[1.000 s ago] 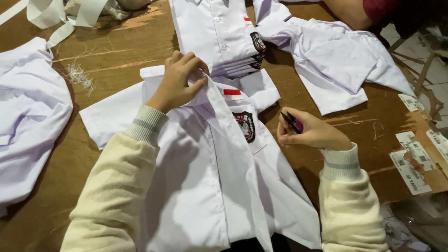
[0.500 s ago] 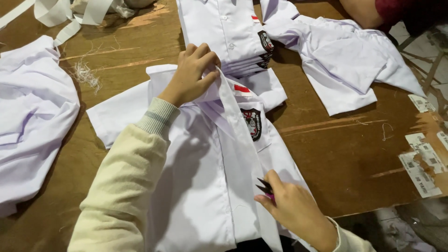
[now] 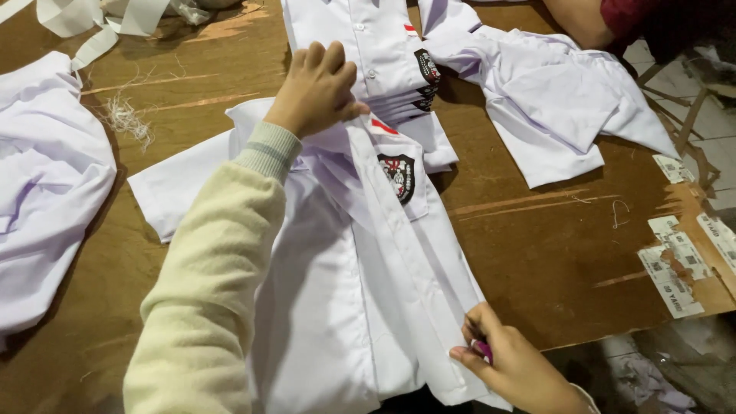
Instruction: Trimming loose threads from a white collared shirt using thread snips in a factory setting.
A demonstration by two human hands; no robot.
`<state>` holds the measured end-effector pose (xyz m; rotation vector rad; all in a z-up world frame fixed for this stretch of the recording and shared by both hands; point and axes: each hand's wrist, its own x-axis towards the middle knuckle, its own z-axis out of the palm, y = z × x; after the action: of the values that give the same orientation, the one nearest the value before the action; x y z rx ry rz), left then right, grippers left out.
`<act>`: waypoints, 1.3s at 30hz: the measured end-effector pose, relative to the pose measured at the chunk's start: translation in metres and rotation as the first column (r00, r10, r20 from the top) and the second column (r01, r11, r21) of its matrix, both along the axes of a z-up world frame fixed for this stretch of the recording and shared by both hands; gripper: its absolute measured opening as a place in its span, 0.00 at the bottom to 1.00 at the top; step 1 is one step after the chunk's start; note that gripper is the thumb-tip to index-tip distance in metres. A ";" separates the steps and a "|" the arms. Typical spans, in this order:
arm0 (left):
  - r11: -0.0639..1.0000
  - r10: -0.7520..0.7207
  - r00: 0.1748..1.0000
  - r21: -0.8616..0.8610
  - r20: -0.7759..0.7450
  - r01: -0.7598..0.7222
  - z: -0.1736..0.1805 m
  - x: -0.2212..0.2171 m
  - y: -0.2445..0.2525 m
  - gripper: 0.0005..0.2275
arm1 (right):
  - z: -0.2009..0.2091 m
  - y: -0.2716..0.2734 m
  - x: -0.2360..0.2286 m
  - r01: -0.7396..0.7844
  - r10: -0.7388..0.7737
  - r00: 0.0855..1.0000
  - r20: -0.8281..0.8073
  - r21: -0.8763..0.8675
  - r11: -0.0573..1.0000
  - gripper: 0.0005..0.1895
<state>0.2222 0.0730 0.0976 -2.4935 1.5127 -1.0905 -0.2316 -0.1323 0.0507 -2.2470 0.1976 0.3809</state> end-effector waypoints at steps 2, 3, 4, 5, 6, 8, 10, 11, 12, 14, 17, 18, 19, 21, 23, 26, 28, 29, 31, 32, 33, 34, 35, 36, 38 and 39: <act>0.997 0.006 1.000 0.072 0.018 -0.008 -0.013 -0.013 -0.002 0.27 | -0.015 0.004 -0.002 -0.063 0.062 0.998 -0.026 -0.048 0.997 0.18; 0.989 0.011 0.999 0.144 0.038 -0.016 -0.019 -0.020 -0.003 0.23 | -0.023 0.007 -0.003 -0.126 0.122 0.991 -0.054 -0.093 0.988 0.18; 0.989 0.010 0.999 0.145 0.037 -0.015 -0.029 -0.019 -0.005 0.23 | -0.031 0.009 -0.005 -0.126 0.121 0.991 -0.055 -0.091 0.988 0.18; 0.988 -0.025 0.994 0.155 0.103 0.009 -0.040 -0.019 -0.008 0.21 | -0.039 0.013 -0.007 -0.141 0.135 0.990 -0.047 -0.186 0.972 0.18; 0.986 -0.057 0.984 0.165 0.168 0.029 -0.051 -0.019 -0.009 0.20 | -0.047 0.015 -0.009 -0.159 0.153 0.987 -0.043 -0.280 0.947 0.18; 0.994 -0.082 0.960 0.097 0.266 0.058 -0.059 -0.025 -0.012 0.15 | -0.042 0.018 -0.010 -0.209 0.201 0.978 -0.056 -0.320 0.924 0.18; 0.995 -0.101 0.924 0.030 0.369 0.097 -0.061 -0.032 -0.013 0.11 | -0.039 0.020 -0.010 -0.252 0.245 0.967 -0.066 -0.361 0.898 0.19; 0.995 -0.070 0.935 -0.038 0.347 0.088 -0.059 -0.036 -0.013 0.13 | -0.038 0.021 -0.009 -0.257 0.241 0.966 -0.090 -0.363 0.896 0.19; 0.991 -0.039 0.947 -0.106 0.320 0.076 -0.059 -0.041 -0.013 0.15 | -0.038 0.022 -0.009 -0.263 0.237 0.965 -0.116 -0.364 0.893 0.19; 0.984 0.024 0.970 -0.179 0.242 0.020 -0.047 -0.066 -0.011 0.17 | -0.037 0.021 -0.007 -0.287 0.239 0.956 -0.170 -0.369 0.884 0.19; 0.937 -0.036 0.999 -0.350 -0.024 0.025 -0.039 -0.122 -0.006 0.10 | -0.038 0.021 -0.006 -0.329 0.249 0.938 -0.241 -0.388 0.861 0.19; 0.886 -0.175 0.967 -0.458 -0.186 0.072 -0.036 -0.142 -0.004 0.02 | -0.039 0.022 -0.005 -0.343 0.256 0.933 -0.255 -0.403 0.848 0.19; 0.886 -0.175 0.968 -0.457 -0.181 0.075 -0.043 -0.155 -0.002 0.02 | -0.032 0.025 0.000 -0.341 0.255 0.934 -0.250 -0.404 0.849 0.19; 0.942 -0.148 0.872 -0.336 -0.467 -0.020 -0.060 -0.183 0.004 0.07 | -0.019 0.030 0.005 -0.434 0.291 0.882 -0.370 -0.399 0.808 0.19; 0.937 -0.147 0.857 -0.346 -0.493 -0.039 -0.075 -0.187 0.009 0.10 | 0.004 0.026 0.012 -0.493 0.341 0.850 -0.403 -0.377 0.784 0.19; 0.917 -0.198 0.826 -0.398 -0.528 -0.034 -0.087 -0.191 0.016 0.17 | 0.047 0.022 0.033 -0.494 0.338 0.850 -0.404 -0.391 0.777 0.18; 0.898 -0.252 0.807 -0.439 -0.533 -0.009 -0.094 -0.191 0.017 0.21 | 0.064 0.014 0.060 -0.432 0.284 0.885 -0.368 -0.427 0.794 0.17; 0.896 -0.247 0.804 -0.443 -0.541 -0.022 -0.099 -0.191 0.017 0.26 | 0.064 0.007 0.077 -0.406 0.317 0.904 -0.286 -0.340 0.848 0.17; 0.894 -0.242 0.799 -0.446 -0.551 -0.037 -0.110 -0.190 0.017 0.30 | 0.064 0.004 0.113 -0.384 0.340 0.918 -0.202 -0.245 0.890 0.17; 0.902 -0.221 0.786 -0.428 -0.578 -0.061 -0.114 -0.188 0.017 0.33 | 0.064 0.007 0.133 -0.322 0.319 0.946 -0.057 -0.059 0.945 0.14; 0.908 -0.200 0.771 -0.409 -0.604 -0.085 -0.119 -0.186 0.018 0.37 | 0.064 0.011 0.153 -0.275 0.266 0.961 0.080 0.140 0.951 0.11; 0.908 -0.195 0.772 -0.409 -0.605 -0.091 -0.119 -0.187 0.019 0.37 | 0.053 0.018 0.170 -0.281 0.272 0.959 0.079 0.141 0.949 0.11; 0.909 -0.189 0.777 -0.406 -0.601 -0.093 -0.119 -0.187 0.019 0.39 | 0.043 0.026 0.186 -0.220 0.191 0.971 0.147 0.220 0.950 0.11; 0.911 -0.183 0.782 -0.403 -0.596 -0.093 -0.119 -0.187 0.020 0.42 | 0.032 0.034 0.203 -0.161 0.100 0.973 0.208 0.303 0.939 0.10; 0.910 -0.187 0.770 -0.403 -0.610 -0.098 -0.122 -0.186 0.020 0.45 | -0.002 0.033 0.233 -0.137 0.056 0.971 0.232 0.349 0.927 0.11; 0.909 -0.195 0.757 -0.406 -0.624 -0.100 -0.124 -0.186 0.019 0.48 | -0.019 0.034 0.248 -0.111 0.008 0.967 0.253 0.394 0.912 0.11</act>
<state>0.0364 0.0924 -0.0263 -3.4225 1.6041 -0.5880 0.0160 -0.0988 0.0317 -1.8669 -0.0787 0.1510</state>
